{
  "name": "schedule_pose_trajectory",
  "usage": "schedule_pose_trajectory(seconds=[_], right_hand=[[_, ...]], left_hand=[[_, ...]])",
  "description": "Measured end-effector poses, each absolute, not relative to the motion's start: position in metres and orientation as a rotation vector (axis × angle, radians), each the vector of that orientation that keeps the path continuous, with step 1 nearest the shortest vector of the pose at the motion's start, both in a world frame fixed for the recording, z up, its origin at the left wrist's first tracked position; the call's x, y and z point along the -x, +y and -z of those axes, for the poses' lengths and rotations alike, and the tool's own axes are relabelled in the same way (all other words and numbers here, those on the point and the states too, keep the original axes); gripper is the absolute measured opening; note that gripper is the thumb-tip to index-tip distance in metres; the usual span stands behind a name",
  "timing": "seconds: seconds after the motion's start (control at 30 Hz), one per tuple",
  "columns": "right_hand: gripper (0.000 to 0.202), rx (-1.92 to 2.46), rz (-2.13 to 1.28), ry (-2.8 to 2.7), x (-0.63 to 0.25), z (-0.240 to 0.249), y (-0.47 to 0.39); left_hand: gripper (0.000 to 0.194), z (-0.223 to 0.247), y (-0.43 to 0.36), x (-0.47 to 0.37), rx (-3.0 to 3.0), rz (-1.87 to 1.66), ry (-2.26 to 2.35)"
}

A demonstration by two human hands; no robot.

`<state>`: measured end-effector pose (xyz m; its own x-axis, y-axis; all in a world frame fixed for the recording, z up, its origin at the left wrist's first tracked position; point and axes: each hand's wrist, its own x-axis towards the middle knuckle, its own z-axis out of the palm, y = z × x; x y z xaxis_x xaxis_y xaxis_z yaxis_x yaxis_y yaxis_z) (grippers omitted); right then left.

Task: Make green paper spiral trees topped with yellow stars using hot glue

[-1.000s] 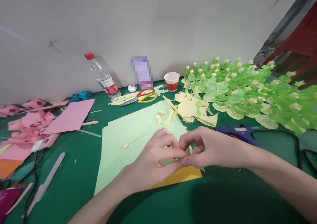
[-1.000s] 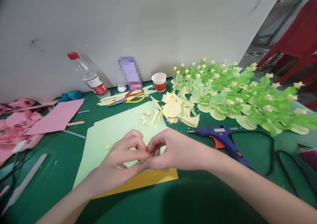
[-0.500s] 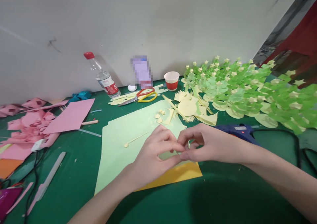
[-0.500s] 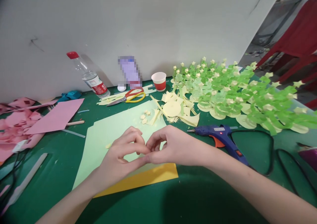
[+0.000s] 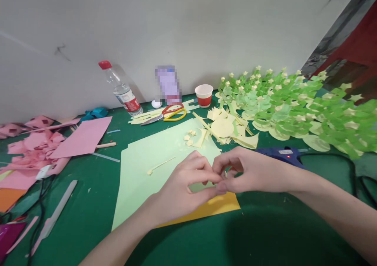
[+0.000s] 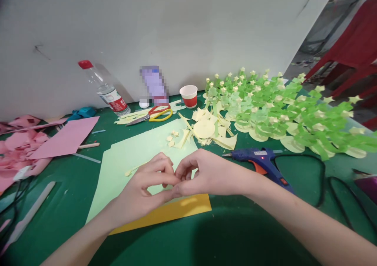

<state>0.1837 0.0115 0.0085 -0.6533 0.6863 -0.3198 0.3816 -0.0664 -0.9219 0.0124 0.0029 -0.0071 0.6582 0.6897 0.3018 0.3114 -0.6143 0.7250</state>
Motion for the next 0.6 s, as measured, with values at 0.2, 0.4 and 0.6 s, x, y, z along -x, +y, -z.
schedule_pose_trajectory(seconds=[0.2, 0.4, 0.6], right_hand=[[0.01, 1.148, -1.813, -1.944, -0.1818, -0.0095, 0.0104], [0.015, 1.161, -1.812, -1.975, -0.1832, -0.0093, 0.0116], [0.015, 1.163, -1.899, -1.965, -0.1854, -0.0118, 0.0121]], left_hand=[[0.022, 0.0116, 0.0021, -0.0128, -2.18, -0.88, 0.85], [0.009, 0.0099, 0.0025, -0.0137, -2.214, -0.776, 0.784], [0.011, 0.0079, 0.0023, -0.0112, -2.202, -0.76, 0.712]])
